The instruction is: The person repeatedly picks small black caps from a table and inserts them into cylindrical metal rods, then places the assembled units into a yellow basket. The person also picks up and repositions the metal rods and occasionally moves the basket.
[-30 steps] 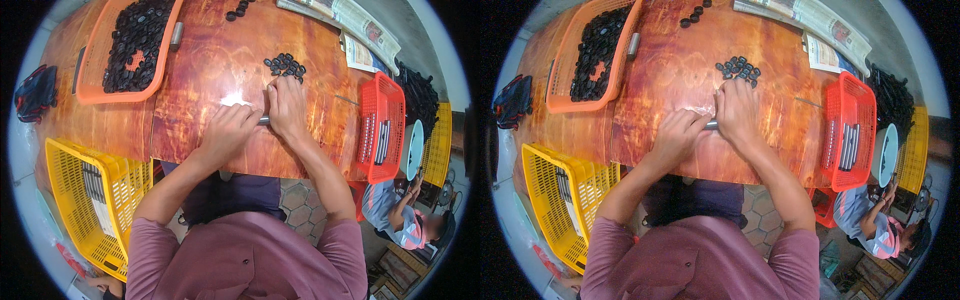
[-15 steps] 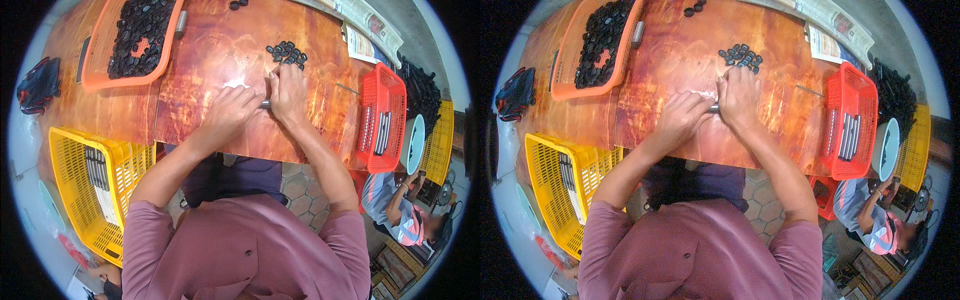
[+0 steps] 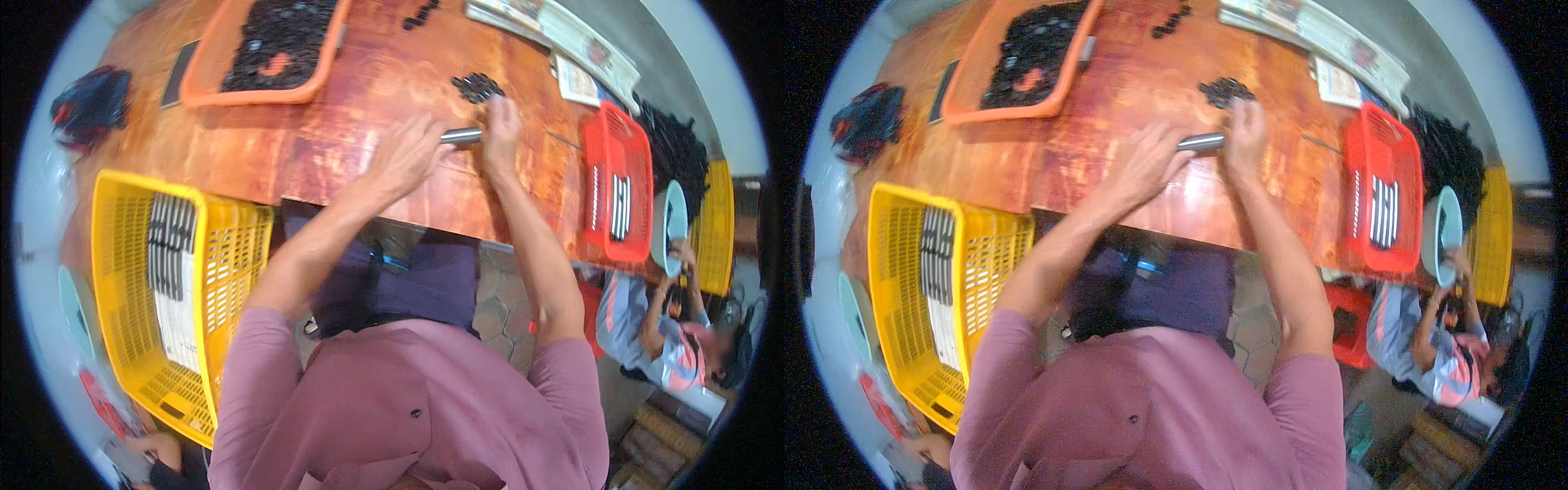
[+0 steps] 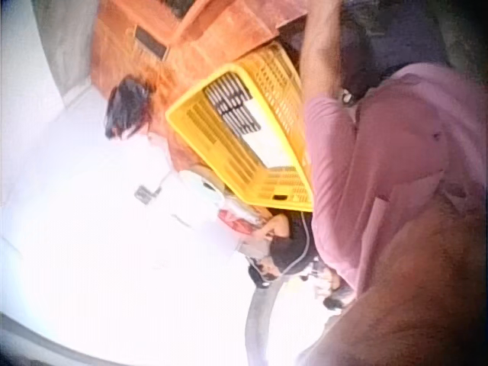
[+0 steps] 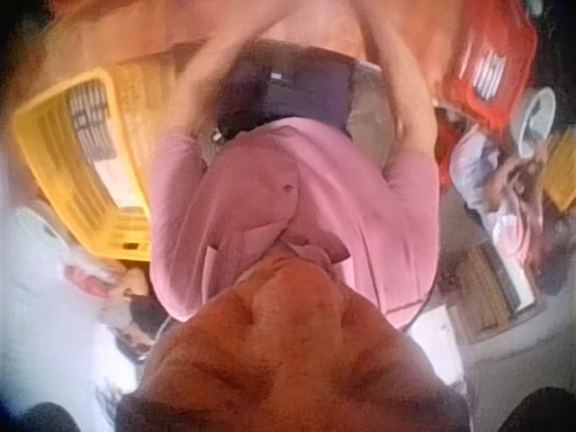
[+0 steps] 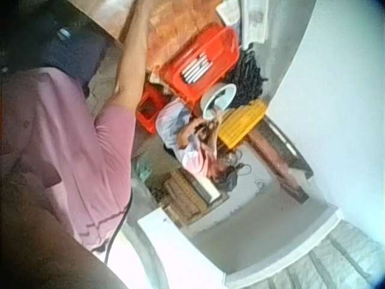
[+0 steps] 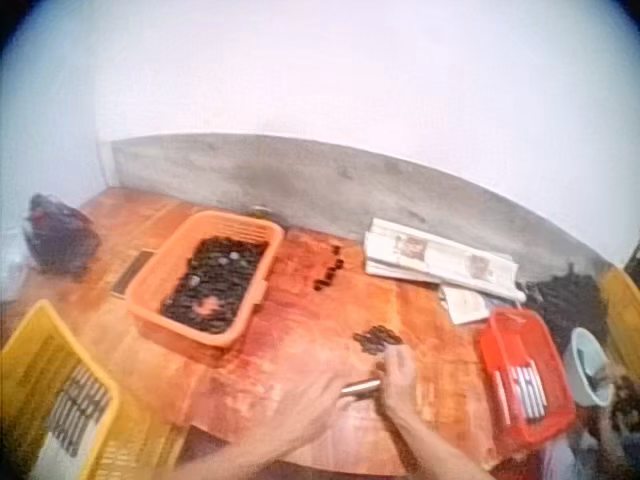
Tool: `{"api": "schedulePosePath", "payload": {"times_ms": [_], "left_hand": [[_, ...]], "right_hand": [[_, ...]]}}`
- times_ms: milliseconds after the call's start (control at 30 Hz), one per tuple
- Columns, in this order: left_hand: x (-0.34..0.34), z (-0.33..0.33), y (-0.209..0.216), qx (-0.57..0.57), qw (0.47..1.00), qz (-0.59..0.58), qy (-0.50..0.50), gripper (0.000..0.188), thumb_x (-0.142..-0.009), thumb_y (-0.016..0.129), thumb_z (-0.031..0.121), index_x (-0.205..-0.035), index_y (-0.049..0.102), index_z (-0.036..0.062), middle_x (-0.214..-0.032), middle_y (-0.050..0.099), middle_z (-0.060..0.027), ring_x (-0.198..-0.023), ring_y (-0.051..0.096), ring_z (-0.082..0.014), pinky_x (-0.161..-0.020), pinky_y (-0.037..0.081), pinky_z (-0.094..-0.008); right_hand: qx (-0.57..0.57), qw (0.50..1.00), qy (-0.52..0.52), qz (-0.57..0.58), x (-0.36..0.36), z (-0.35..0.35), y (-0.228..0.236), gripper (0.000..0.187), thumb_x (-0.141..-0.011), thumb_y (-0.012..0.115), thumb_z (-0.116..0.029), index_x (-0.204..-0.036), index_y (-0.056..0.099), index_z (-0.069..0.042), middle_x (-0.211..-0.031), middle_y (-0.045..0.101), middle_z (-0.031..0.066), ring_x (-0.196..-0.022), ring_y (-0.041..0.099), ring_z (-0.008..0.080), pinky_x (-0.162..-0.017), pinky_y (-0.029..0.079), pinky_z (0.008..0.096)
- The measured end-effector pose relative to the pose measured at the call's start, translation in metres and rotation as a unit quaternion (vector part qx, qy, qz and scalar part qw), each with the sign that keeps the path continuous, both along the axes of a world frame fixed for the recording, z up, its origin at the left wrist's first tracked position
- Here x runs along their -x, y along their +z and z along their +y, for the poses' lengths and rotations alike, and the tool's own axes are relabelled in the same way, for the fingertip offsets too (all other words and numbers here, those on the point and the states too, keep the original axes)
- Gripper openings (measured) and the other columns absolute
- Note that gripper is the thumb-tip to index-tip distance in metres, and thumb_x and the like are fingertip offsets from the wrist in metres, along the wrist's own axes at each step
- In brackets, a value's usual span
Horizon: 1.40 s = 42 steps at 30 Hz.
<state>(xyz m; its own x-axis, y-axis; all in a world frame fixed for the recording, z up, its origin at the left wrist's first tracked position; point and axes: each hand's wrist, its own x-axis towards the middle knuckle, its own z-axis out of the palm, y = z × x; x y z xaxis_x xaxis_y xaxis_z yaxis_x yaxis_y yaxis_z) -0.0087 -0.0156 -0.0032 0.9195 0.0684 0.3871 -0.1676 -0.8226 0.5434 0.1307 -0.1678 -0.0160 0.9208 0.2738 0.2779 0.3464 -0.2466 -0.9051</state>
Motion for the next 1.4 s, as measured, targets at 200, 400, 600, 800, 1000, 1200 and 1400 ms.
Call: {"api": "schedulePosePath", "payload": {"times_ms": [200, 400, 600, 800, 1000, 1200, 1400], "left_hand": [[0.03, -0.032, -0.005, 0.397, 0.914, 0.083, 0.012, 0.039, -0.095, 0.064, 0.04, -0.104, 0.07, 0.0021, -0.086, 0.071, -0.0186, -0.082, 0.069, -0.0276, -0.074, 0.054, -0.0458], [0.118, -0.03, 0.039, 0.344, 0.933, 0.083, 0.061, 0.041, -0.101, 0.061, 0.039, -0.114, 0.067, 0.001, -0.088, 0.069, -0.0233, -0.083, 0.067, -0.0424, -0.074, 0.051, -0.0495], [0.204, -0.002, 0.096, 0.486, 0.867, 0.049, 0.096, 0.035, -0.1, 0.064, 0.033, -0.114, 0.064, 0.0005, -0.087, 0.069, -0.0143, -0.082, 0.069, -0.0229, -0.075, 0.054, -0.0389], [0.314, 0.071, 0.177, 0.219, 0.932, -0.056, 0.282, 0.041, -0.081, 0.087, 0.019, -0.114, 0.065, 0.0052, -0.101, 0.071, -0.0032, -0.096, 0.068, -0.0129, -0.09, 0.053, -0.0316], [0.401, 0.156, 0.18, 0.241, 0.812, -0.114, 0.519, 0.045, -0.084, 0.083, 0.015, -0.12, 0.059, 0.005, -0.092, 0.067, -0.0035, -0.084, 0.064, -0.0115, -0.074, 0.054, -0.0272], [0.485, 0.223, 0.03, 0.149, 0.745, 0.066, 0.647, 0.035, -0.079, 0.087, 0.019, -0.098, 0.062, 0.0023, -0.093, 0.066, -0.0085, -0.09, 0.064, -0.0194, -0.082, 0.052, -0.0333], [0.5, 0.225, -0.068, 0.158, 0.747, 0.061, 0.643, 0.04, -0.077, 0.087, 0.016, -0.106, 0.064, 0.0008, -0.1, 0.07, -0.0115, -0.098, 0.067, -0.0226, -0.085, 0.053, -0.0361]], "right_hand": [[-0.026, 0.999, -0.009, -0.036, -0.035, -0.033, -0.046, 0.034, -0.106, 0.051, -0.033, -0.103, 0.065, -0.002, -0.092, 0.061, 0.0083, -0.084, 0.061, 0.0213, -0.076, 0.052, 0.0371], [0.001, 1.0, 0.027, 0.012, -0.041, -0.025, -0.032, 0.039, -0.108, 0.053, -0.036, -0.099, 0.062, 0.0, -0.088, 0.058, 0.0036, -0.081, 0.053, 0.0169, -0.076, 0.044, 0.0334], [-0.002, 0.999, 0.041, -0.002, -0.047, -0.02, -0.038, 0.036, -0.109, 0.053, -0.033, -0.094, 0.062, -0.001, -0.084, 0.054, 0.001, -0.077, 0.048, 0.0155, -0.071, 0.041, 0.0328], [-0.054, 0.997, 0.056, 0.028, -0.029, -0.018, -0.034, 0.034, -0.108, 0.056, -0.03, -0.084, 0.051, -0.006, -0.077, 0.038, -0.004, -0.072, 0.036, 0.0102, -0.064, 0.033, 0.0295], [-0.024, 0.998, 0.055, 0.029, -0.012, -0.018, -0.016, 0.033, -0.108, 0.056, -0.028, -0.086, 0.053, -0.003, -0.08, 0.039, -0.0032, -0.075, 0.036, 0.0121, -0.067, 0.034, 0.0299], [0.031, 0.998, 0.052, -0.016, -0.032, -0.025, -0.035, 0.035, -0.106, 0.059, -0.029, -0.083, 0.053, -0.004, -0.078, 0.039, -0.0031, -0.073, 0.036, 0.0116, -0.066, 0.032, 0.0296], [0.092, 0.994, 0.053, -0.033, -0.03, -0.024, -0.029, 0.033, -0.105, 0.06, -0.027, -0.089, 0.058, 0.001, -0.082, 0.045, 0.0008, -0.078, 0.041, 0.0145, -0.071, 0.037, 0.0313]]}}
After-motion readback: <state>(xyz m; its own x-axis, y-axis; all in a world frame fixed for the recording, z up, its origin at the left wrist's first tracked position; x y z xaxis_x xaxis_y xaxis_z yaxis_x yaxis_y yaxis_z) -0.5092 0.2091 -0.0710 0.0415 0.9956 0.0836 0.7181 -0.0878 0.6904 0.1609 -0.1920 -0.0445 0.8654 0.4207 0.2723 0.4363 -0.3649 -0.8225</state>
